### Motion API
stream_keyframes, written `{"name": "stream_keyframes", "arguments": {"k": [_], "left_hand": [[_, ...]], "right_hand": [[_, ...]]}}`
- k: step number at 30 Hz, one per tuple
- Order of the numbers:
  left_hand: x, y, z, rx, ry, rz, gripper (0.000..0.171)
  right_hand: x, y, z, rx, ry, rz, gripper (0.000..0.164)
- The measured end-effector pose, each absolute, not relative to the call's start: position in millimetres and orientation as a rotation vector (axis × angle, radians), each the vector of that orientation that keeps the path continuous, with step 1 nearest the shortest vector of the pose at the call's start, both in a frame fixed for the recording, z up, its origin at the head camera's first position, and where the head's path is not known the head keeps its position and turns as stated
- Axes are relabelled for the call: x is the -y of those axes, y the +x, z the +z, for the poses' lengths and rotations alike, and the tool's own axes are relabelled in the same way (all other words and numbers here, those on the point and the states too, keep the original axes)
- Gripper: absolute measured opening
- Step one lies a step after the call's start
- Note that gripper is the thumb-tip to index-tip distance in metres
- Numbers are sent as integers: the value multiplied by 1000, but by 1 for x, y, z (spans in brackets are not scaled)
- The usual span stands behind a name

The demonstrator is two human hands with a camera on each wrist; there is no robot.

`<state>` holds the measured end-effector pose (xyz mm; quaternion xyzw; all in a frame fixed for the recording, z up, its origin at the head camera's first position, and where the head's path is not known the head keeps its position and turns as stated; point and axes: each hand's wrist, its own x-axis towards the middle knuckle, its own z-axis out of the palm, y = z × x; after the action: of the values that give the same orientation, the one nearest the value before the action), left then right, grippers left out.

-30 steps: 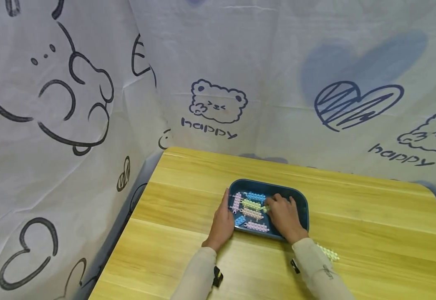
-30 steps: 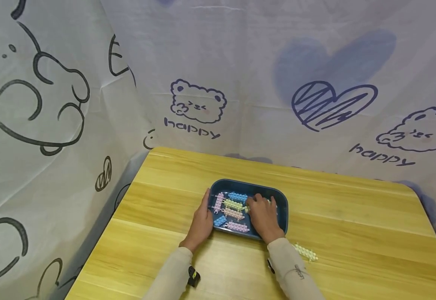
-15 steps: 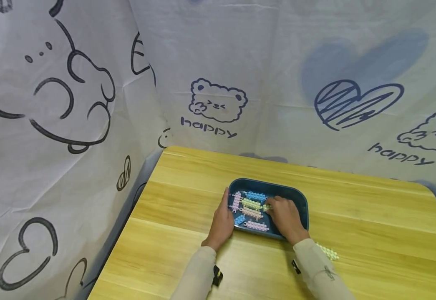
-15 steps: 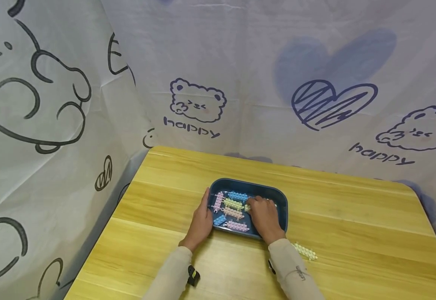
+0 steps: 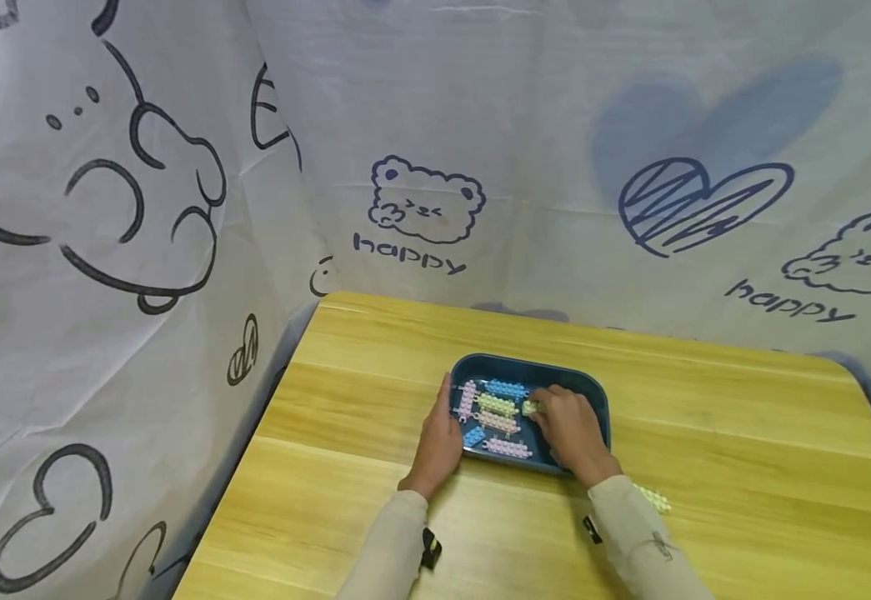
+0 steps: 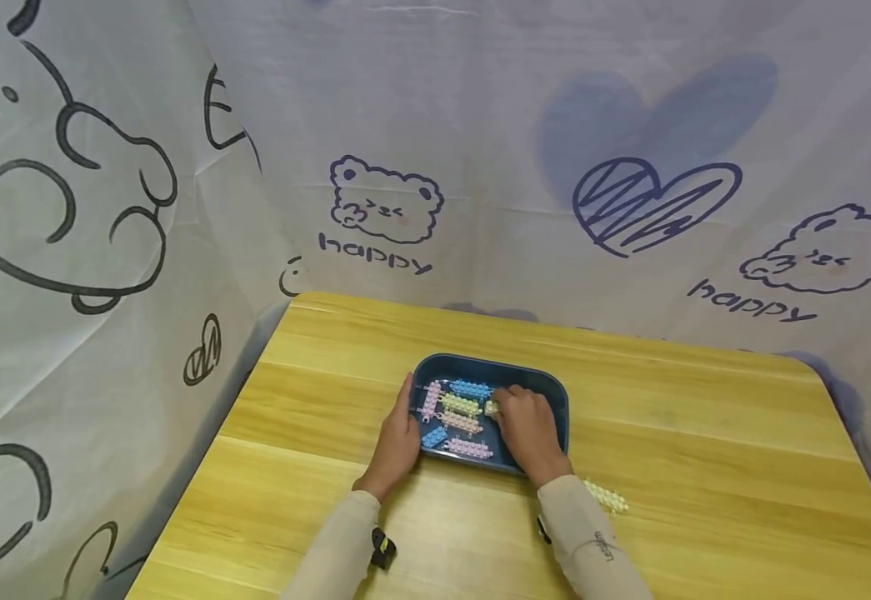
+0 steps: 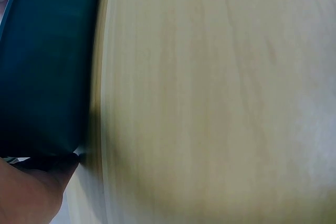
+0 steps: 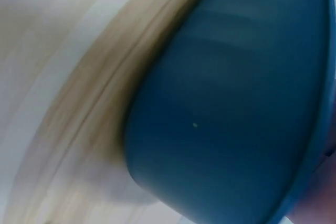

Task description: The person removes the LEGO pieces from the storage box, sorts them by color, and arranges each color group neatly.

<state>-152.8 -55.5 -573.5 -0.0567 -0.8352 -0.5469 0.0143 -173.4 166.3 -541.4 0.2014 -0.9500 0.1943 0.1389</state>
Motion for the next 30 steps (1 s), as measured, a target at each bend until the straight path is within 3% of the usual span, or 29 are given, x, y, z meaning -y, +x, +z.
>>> {"name": "stream_keyframes", "arguments": {"k": [15,30], "left_hand": [[57,-155,-577,2560,-158,-1728,68],[51,-153,-577,2536,-193,-1731,69]], "right_hand": [[-190,-154,-508,2625,566,578,26],[-245,-116,-486,2517,405,591,28]]}}
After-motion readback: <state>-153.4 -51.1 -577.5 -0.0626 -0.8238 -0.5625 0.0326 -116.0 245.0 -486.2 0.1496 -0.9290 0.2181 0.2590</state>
